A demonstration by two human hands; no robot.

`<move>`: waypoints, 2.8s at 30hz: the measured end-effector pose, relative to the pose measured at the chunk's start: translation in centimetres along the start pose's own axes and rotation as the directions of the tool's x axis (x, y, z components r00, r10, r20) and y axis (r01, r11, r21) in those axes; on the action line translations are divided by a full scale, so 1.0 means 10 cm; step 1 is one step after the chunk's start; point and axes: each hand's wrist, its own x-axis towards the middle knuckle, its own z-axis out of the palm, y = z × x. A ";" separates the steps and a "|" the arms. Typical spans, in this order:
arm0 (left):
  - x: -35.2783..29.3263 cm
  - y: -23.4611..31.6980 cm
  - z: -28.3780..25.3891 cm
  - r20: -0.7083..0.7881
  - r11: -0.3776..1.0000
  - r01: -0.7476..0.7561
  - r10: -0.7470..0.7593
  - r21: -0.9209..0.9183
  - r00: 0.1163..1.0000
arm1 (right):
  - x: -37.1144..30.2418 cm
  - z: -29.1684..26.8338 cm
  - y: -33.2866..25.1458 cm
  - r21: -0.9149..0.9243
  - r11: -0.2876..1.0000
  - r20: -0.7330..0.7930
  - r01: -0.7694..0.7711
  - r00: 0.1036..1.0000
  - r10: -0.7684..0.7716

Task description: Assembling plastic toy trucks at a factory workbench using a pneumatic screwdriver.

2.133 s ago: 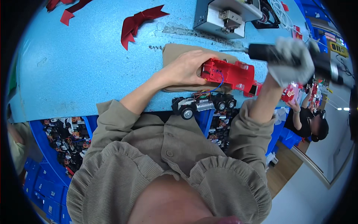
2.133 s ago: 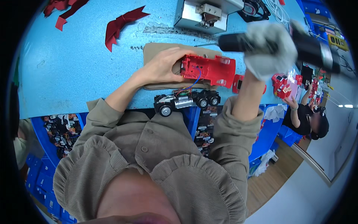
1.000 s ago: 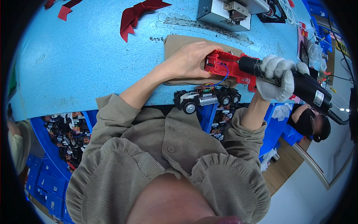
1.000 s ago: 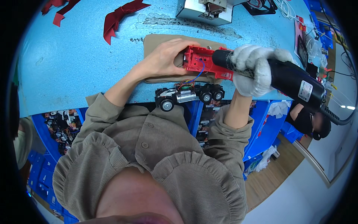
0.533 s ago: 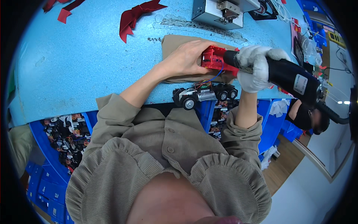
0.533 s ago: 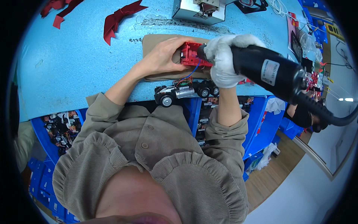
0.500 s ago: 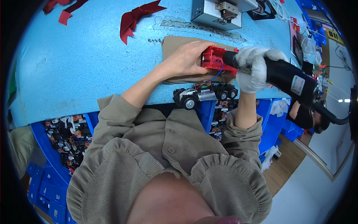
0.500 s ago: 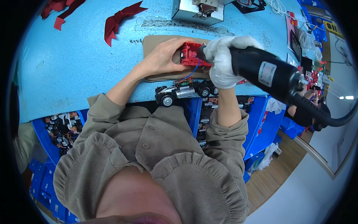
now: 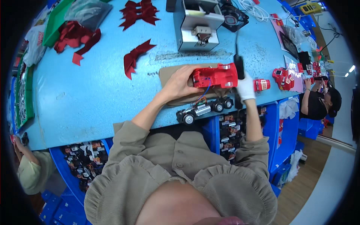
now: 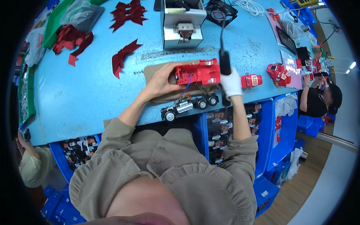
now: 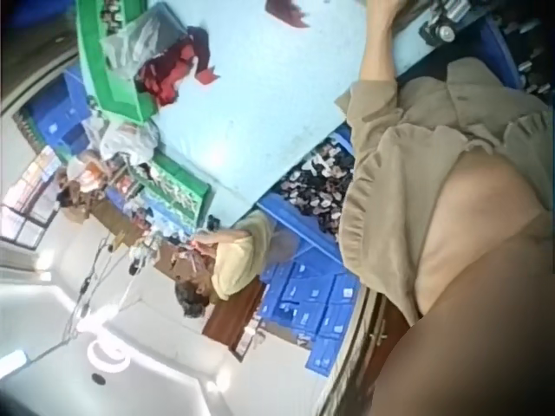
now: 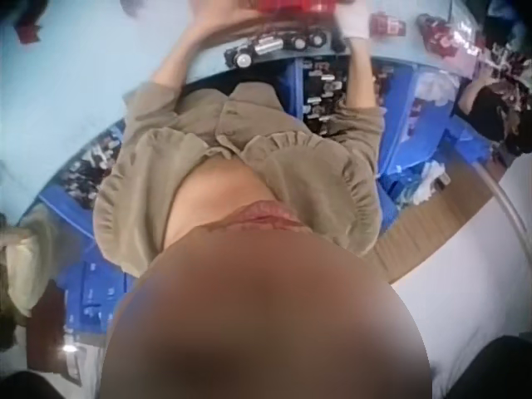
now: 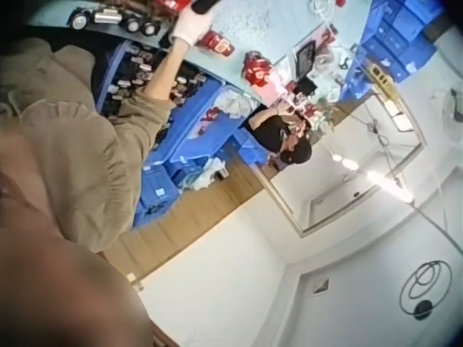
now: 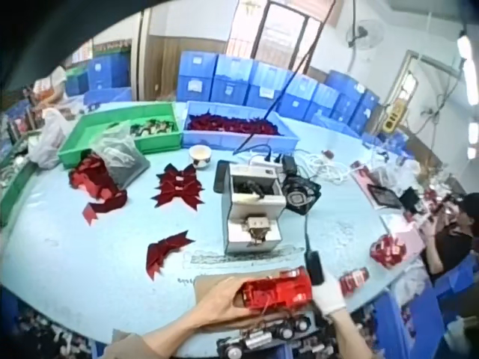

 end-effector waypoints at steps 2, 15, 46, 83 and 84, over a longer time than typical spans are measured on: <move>-0.04 -0.02 0.02 0.003 0.999 0.038 -0.038 -0.021 0.999 | -0.12 0.10 -0.09 -0.037 0.999 -0.066 0.010 0.998 -0.012; -0.31 1.11 -1.16 0.301 0.852 -0.197 0.049 0.486 0.952 | -1.51 0.53 -0.26 0.288 0.867 -0.007 0.407 0.906 -0.423; -0.83 0.45 -1.21 0.288 0.516 -0.166 -0.166 0.840 0.943 | -0.02 -1.00 0.63 -0.868 0.363 0.126 0.338 0.858 -0.498; 0.03 0.15 0.06 -0.100 0.860 -0.341 0.405 0.381 0.909 | -1.08 -1.45 1.66 -0.381 0.746 -0.820 -0.547 0.572 0.001; 0.03 0.19 0.02 -0.122 0.835 -0.387 0.464 0.391 0.877 | -1.10 -1.63 1.49 -0.377 0.766 -0.826 -0.520 0.563 -0.024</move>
